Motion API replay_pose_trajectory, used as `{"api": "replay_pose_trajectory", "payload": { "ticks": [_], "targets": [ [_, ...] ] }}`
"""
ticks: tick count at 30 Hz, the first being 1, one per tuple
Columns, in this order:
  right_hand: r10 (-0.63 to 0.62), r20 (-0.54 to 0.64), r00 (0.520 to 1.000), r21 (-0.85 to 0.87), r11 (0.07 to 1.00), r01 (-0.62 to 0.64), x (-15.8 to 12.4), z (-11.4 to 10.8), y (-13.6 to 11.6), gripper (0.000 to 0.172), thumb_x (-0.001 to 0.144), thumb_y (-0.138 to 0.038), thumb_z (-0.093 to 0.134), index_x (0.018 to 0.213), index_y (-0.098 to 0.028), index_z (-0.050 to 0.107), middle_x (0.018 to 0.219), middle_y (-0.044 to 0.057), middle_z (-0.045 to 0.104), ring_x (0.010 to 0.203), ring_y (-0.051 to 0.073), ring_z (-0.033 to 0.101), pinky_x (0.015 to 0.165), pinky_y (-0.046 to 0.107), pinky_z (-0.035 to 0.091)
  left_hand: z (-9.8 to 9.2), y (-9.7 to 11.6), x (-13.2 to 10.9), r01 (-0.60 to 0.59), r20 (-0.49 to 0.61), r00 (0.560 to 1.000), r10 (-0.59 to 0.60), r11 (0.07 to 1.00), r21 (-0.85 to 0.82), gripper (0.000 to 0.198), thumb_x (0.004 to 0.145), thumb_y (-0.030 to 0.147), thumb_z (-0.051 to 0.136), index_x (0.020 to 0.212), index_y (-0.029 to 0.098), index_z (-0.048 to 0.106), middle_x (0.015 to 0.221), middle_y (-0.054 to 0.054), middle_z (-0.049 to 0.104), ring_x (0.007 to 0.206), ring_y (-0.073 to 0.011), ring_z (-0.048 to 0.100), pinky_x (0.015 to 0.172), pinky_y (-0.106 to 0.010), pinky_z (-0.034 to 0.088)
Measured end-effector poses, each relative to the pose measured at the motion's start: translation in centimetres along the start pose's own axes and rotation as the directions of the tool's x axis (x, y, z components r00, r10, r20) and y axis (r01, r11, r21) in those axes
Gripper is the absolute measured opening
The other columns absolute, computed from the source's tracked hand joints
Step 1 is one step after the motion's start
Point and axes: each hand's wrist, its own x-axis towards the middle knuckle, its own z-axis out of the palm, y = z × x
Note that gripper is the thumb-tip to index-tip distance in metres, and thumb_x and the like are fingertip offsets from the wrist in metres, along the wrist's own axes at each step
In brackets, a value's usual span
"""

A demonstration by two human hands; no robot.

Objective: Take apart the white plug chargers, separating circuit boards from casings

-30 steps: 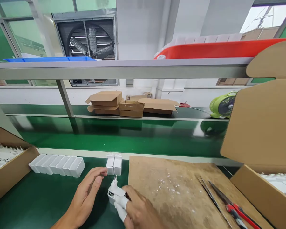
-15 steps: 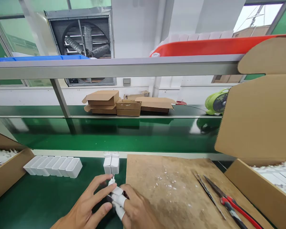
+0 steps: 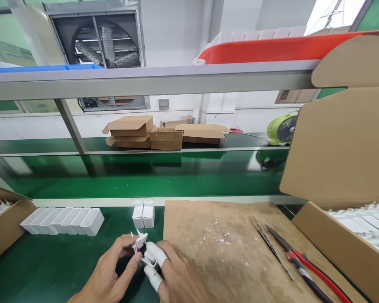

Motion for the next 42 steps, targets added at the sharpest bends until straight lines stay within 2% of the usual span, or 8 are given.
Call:
{"api": "replay_pose_trajectory", "payload": {
  "ticks": [6, 8, 11, 14, 17, 26, 34, 42],
  "targets": [
    [0.01, 0.006, 1.0, 0.099, 0.995, -0.011, 0.4, -0.3, -0.3, 0.027, 0.106, -0.018, 0.048, 0.122, -0.021, 0.069, 0.12, 0.013, 0.069, 0.104, 0.025, 0.071, 0.093, 0.038, 0.062, -0.1, -0.8, -0.1, 0.03, 0.026, 0.999, -0.03, 0.999, 0.014, 0.031, 0.112, 0.027, 0.053, 0.142, 0.032, 0.051, 0.121, -0.004, 0.071, 0.101, -0.0174, 0.075, 0.093, -0.03, 0.066],
    [0.107, -0.05, 0.993, 0.291, 0.953, -0.088, 0.7, 0.0, -0.1, 0.028, 0.106, -0.027, 0.051, 0.127, -0.023, 0.07, 0.121, 0.013, 0.071, 0.105, 0.025, 0.071, 0.094, 0.039, 0.062, 0.0, -1.3, -0.4, 0.038, 0.052, 0.998, -0.041, 0.998, 0.047, 0.063, 0.102, 0.032, 0.073, 0.156, 0.032, 0.04, 0.133, -0.008, 0.069, 0.113, -0.0239, 0.075, 0.1, -0.038, 0.067],
    [0.376, 0.032, 0.926, 0.735, 0.619, -0.277, 1.2, 0.9, 0.3, 0.041, 0.101, -0.055, 0.064, 0.126, -0.023, 0.07, 0.112, 0.011, 0.076, 0.098, 0.027, 0.075, 0.087, 0.04, 0.063, 0.5, -1.6, -0.8, -0.029, 0.052, 0.998, 0.022, 0.992, 0.123, 0.12, 0.079, 0.028, 0.097, 0.17, 0.03, 0.019, 0.153, -0.017, 0.057, 0.135, -0.0356, 0.066, 0.112, -0.051, 0.062],
    [0.469, 0.26, 0.844, 0.903, 0.193, -0.385, 1.4, 1.7, 0.5, 0.067, 0.082, -0.078, 0.078, 0.114, -0.02, 0.073, 0.094, 0.009, 0.08, 0.085, 0.03, 0.078, 0.08, 0.045, 0.064, 1.1, -0.9, -0.9, -0.173, -0.033, 0.983, 0.18, 0.971, 0.163, 0.099, 0.095, 0.023, 0.08, 0.172, 0.029, 0.019, 0.145, -0.017, 0.063, 0.13, -0.0319, 0.068, 0.11, -0.051, 0.063],
    [0.465, 0.316, 0.827, 0.912, 0.093, -0.401, 1.5, 1.9, 0.1, 0.074, 0.071, -0.086, 0.082, 0.101, -0.02, 0.073, 0.082, 0.007, 0.079, 0.076, 0.029, 0.077, 0.077, 0.045, 0.063, 1.3, 0.0, -0.5, -0.267, -0.11, 0.951, 0.29, 0.945, 0.189, 0.077, 0.108, 0.03, 0.064, 0.172, 0.026, 0.022, 0.137, -0.016, 0.069, 0.124, -0.0283, 0.07, 0.105, -0.047, 0.065],
    [0.459, 0.315, 0.831, 0.912, 0.095, -0.398, 1.6, 1.6, -0.5, 0.071, 0.074, -0.086, 0.08, 0.1, -0.02, 0.073, 0.086, 0.009, 0.081, 0.076, 0.029, 0.078, 0.08, 0.047, 0.064, 0.8, 0.2, -0.3, -0.291, -0.104, 0.94, 0.323, 0.924, 0.247, 0.072, 0.112, 0.038, 0.059, 0.172, 0.022, 0.022, 0.14, -0.018, 0.07, 0.129, -0.0286, 0.07, 0.109, -0.047, 0.064],
    [0.431, -0.075, 0.899, 0.533, 0.779, -0.33, 0.0, 1.3, -0.4, 0.043, 0.093, -0.04, 0.07, 0.133, -0.026, 0.066, 0.119, 0.01, 0.076, 0.104, 0.028, 0.074, 0.101, 0.047, 0.059, 0.5, -0.3, -0.8, -0.19, 0.107, 0.981, 0.164, 0.927, 0.324, 0.083, 0.098, 0.031, 0.077, 0.169, 0.031, 0.034, 0.161, -0.018, 0.053, 0.146, -0.036, 0.06, 0.114, -0.048, 0.061],
    [0.373, -0.087, 0.924, 0.406, 0.86, -0.309, -0.2, 1.7, -0.7, 0.046, 0.092, -0.031, 0.07, 0.135, -0.026, 0.057, 0.108, 0.004, 0.07, 0.096, 0.022, 0.069, 0.092, 0.04, 0.058, 0.2, -0.8, -1.2, -0.303, 0.183, 0.951, 0.248, 0.865, 0.401, 0.072, 0.106, 0.02, 0.062, 0.171, 0.024, 0.032, 0.165, -0.025, 0.049, 0.149, -0.0365, 0.058, 0.113, -0.047, 0.061]
  ]
}}
